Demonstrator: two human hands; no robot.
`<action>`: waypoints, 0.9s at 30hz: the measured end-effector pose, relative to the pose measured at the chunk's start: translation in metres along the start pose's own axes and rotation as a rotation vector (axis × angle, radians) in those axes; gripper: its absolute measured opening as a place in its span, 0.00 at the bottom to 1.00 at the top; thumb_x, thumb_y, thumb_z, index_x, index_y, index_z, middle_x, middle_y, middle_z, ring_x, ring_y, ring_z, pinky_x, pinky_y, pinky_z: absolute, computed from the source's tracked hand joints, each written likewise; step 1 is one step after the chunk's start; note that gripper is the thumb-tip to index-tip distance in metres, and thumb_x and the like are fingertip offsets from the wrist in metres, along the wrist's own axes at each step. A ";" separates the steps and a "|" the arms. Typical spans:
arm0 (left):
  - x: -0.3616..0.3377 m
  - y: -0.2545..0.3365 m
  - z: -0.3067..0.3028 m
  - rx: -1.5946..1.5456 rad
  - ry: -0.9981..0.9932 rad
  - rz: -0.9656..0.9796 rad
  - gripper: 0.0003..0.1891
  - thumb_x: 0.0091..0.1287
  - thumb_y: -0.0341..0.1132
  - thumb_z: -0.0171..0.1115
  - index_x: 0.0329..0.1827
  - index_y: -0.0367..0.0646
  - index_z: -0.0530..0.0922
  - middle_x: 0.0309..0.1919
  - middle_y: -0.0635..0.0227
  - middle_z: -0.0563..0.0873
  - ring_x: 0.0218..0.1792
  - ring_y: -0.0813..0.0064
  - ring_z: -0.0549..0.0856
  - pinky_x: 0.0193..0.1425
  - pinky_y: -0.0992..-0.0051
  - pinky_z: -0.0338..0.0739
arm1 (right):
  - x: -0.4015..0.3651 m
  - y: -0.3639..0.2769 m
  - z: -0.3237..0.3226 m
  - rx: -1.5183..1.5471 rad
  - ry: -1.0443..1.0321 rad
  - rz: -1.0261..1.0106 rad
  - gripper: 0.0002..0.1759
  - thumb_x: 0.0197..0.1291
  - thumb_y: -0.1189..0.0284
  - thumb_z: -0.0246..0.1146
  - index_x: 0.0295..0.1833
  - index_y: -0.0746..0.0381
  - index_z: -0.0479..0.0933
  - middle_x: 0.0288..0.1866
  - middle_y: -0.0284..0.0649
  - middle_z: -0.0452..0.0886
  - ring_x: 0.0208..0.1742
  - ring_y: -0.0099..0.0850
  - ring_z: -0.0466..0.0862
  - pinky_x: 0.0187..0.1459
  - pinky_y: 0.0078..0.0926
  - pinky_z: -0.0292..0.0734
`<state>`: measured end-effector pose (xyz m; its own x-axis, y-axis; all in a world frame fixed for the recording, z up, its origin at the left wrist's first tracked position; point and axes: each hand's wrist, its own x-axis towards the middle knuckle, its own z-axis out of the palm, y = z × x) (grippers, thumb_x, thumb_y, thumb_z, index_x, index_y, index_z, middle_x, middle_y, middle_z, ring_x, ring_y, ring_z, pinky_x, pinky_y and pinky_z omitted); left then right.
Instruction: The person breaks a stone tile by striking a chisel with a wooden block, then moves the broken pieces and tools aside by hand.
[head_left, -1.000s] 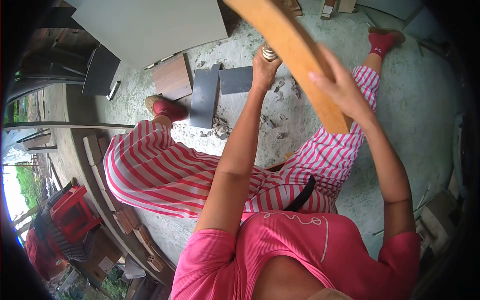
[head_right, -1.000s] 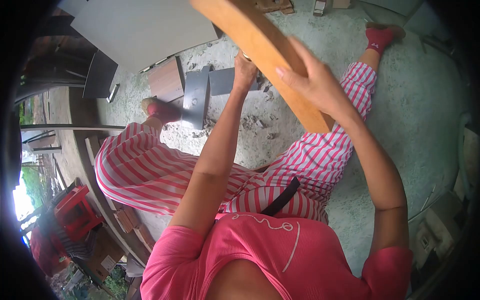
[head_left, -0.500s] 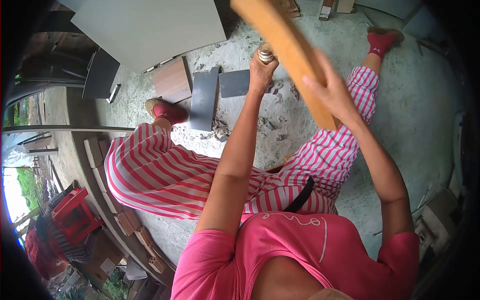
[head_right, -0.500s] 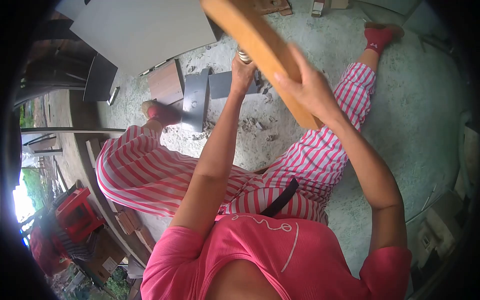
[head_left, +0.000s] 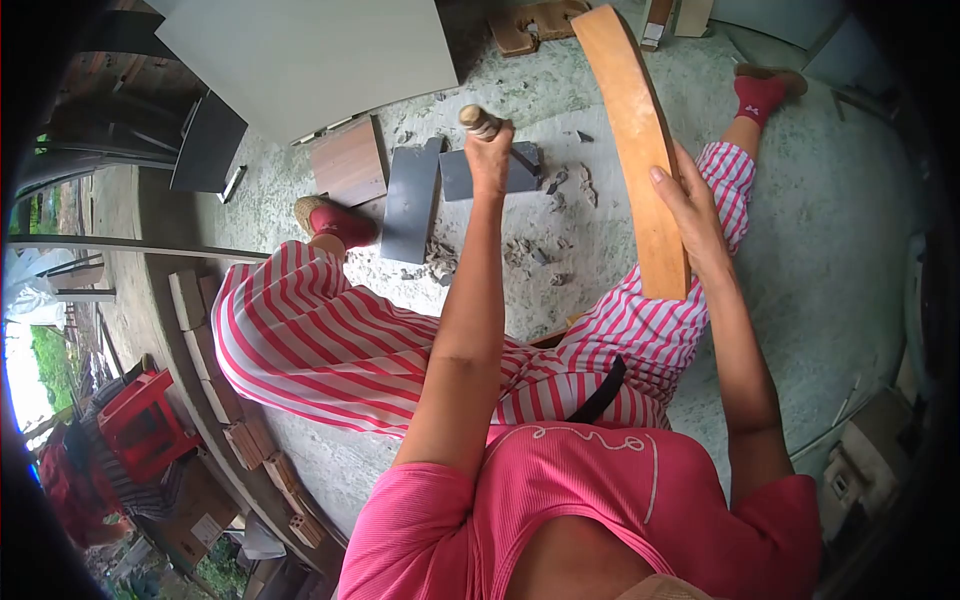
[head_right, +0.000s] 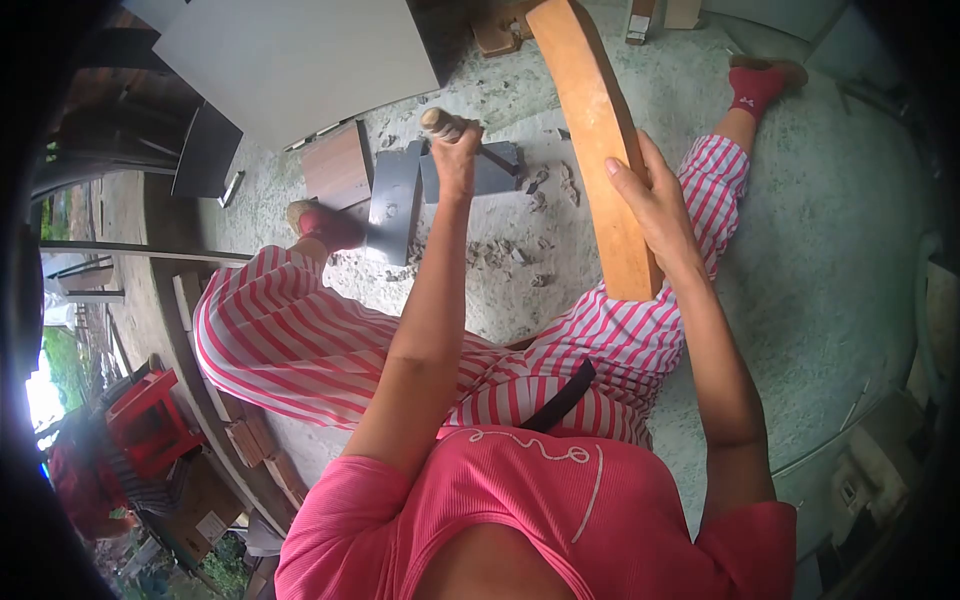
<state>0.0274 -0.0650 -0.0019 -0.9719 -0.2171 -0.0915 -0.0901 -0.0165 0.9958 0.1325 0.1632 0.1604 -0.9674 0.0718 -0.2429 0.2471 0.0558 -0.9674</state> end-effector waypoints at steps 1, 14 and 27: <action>-0.003 -0.002 -0.012 -0.186 0.033 0.000 0.06 0.57 0.32 0.62 0.31 0.40 0.74 0.26 0.70 0.79 0.28 0.80 0.78 0.33 0.77 0.72 | -0.006 0.006 0.000 -0.013 0.017 0.015 0.31 0.62 0.62 0.59 0.67 0.65 0.62 0.58 0.42 0.73 0.58 0.27 0.72 0.58 0.24 0.65; -0.008 -0.009 -0.036 -0.398 0.389 -0.001 0.16 0.59 0.34 0.67 0.42 0.40 0.68 0.32 0.65 0.78 0.32 0.72 0.81 0.39 0.74 0.78 | -0.046 0.042 -0.006 -0.035 0.076 0.122 0.31 0.61 0.64 0.59 0.66 0.65 0.61 0.55 0.43 0.74 0.55 0.28 0.75 0.55 0.25 0.69; -0.034 0.010 0.014 -0.310 0.342 0.020 0.14 0.59 0.32 0.66 0.39 0.40 0.67 0.28 0.67 0.79 0.30 0.78 0.79 0.37 0.77 0.74 | -0.057 0.057 -0.011 -0.074 0.135 0.178 0.33 0.61 0.63 0.59 0.68 0.66 0.60 0.57 0.44 0.73 0.56 0.30 0.74 0.55 0.26 0.69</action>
<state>0.0560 -0.0439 0.0107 -0.8405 -0.5289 -0.1176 0.0480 -0.2888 0.9562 0.2024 0.1729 0.1202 -0.8932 0.2195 -0.3925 0.4213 0.1032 -0.9010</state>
